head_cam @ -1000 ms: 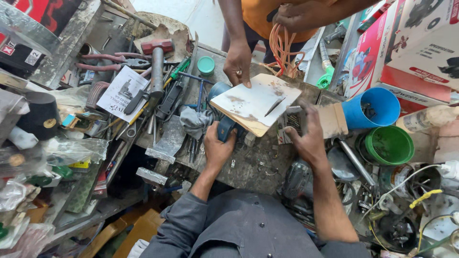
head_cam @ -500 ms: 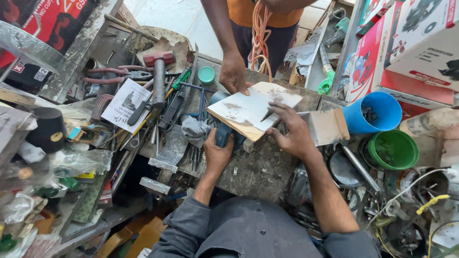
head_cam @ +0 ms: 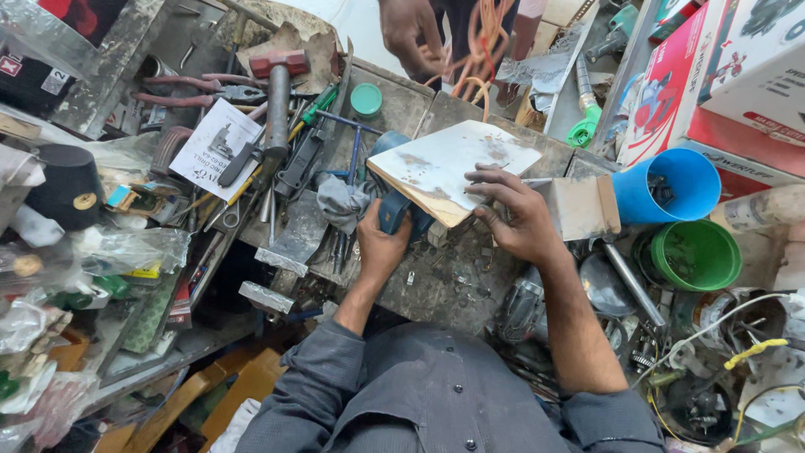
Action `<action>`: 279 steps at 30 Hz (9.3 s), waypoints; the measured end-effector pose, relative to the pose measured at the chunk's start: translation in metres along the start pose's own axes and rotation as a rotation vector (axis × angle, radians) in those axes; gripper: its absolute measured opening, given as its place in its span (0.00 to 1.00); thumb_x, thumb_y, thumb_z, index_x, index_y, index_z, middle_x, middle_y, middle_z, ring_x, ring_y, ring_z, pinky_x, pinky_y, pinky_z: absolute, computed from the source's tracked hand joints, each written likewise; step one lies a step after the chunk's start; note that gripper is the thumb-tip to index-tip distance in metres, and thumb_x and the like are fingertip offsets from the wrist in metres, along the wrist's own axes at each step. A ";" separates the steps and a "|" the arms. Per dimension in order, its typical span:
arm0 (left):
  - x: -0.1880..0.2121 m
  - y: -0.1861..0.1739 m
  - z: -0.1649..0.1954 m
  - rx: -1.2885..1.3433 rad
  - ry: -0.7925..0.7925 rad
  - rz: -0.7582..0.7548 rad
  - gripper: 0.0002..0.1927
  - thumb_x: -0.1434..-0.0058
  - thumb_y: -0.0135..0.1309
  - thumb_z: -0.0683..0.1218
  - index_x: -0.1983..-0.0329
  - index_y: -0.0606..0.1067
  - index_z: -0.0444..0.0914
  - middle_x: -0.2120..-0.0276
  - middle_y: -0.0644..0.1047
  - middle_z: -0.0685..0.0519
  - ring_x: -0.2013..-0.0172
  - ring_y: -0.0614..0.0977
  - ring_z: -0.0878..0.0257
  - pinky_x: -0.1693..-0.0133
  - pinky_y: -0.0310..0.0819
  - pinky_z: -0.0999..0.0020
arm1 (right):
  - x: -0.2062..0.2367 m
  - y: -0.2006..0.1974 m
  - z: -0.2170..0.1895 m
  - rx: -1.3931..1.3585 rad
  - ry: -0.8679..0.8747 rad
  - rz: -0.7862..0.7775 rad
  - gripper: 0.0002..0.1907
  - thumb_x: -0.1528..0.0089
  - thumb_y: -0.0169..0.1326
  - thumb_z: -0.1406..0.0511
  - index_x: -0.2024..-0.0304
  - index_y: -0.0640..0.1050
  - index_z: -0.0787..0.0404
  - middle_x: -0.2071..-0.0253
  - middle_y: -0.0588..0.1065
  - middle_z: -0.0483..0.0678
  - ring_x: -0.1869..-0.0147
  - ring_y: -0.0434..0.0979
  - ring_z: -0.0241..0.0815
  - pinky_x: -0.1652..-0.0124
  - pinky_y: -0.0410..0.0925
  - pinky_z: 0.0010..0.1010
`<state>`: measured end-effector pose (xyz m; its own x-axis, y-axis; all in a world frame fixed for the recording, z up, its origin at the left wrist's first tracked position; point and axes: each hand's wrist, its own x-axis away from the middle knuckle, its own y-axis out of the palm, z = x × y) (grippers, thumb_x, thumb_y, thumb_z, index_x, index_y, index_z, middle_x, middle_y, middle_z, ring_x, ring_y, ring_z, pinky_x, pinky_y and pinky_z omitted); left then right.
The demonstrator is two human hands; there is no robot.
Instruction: The person sorts a pile of screws and bolts on a cluttered workbench, picking them up one at a time and dropping them into a green plastic cup. Later the person picks up a cordless drill and a circular saw, uses a screwdriver on the saw, and works on the saw's base plate with both hands.
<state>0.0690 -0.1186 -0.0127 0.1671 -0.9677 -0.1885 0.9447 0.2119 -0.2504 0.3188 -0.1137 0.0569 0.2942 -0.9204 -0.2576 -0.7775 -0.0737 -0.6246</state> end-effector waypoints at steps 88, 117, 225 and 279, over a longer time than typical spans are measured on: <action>0.087 -0.019 0.007 -0.735 1.032 -0.706 0.02 0.46 0.53 0.42 0.72 0.72 0.40 0.76 0.75 0.47 0.70 0.77 0.56 0.62 0.68 0.61 | 0.190 0.144 -0.099 -0.722 1.138 0.848 0.18 0.34 0.51 0.64 0.44 0.78 0.67 0.50 0.81 0.53 0.48 0.81 0.46 0.50 0.72 0.37; 0.104 -0.079 -0.029 0.307 -0.494 -0.334 0.30 0.40 0.62 0.50 0.38 0.66 0.36 0.51 0.76 0.46 0.52 0.79 0.59 0.49 0.75 0.65 | 0.217 0.014 -0.041 0.345 0.795 0.116 0.48 0.52 0.64 0.70 0.28 0.64 0.61 0.39 0.73 0.62 0.37 0.74 0.57 0.41 0.66 0.41; 0.059 -0.025 -0.047 0.859 -0.625 -0.554 0.11 0.31 0.59 0.44 0.49 0.76 0.35 0.61 0.80 0.58 0.61 0.77 0.73 0.57 0.73 0.74 | -0.021 -0.049 -0.228 -0.394 1.443 -0.332 0.30 0.39 0.52 0.61 0.32 0.70 0.49 0.46 0.80 0.50 0.47 0.82 0.50 0.53 0.74 0.46; -0.024 -0.134 0.046 -0.174 0.154 -0.667 0.08 0.46 0.63 0.37 0.66 0.75 0.33 0.69 0.77 0.46 0.69 0.83 0.52 0.66 0.74 0.61 | 0.323 0.079 -0.191 -0.032 0.761 0.848 0.49 0.44 0.60 0.73 0.26 0.50 0.60 0.52 0.73 0.50 0.58 0.76 0.41 0.57 0.72 0.34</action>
<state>-0.0490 -0.1297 0.0693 -0.4861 -0.8710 -0.0711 0.7703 -0.3887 -0.5055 0.2458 -0.4899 0.0651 -0.7381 -0.6713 -0.0672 -0.5817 0.6837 -0.4407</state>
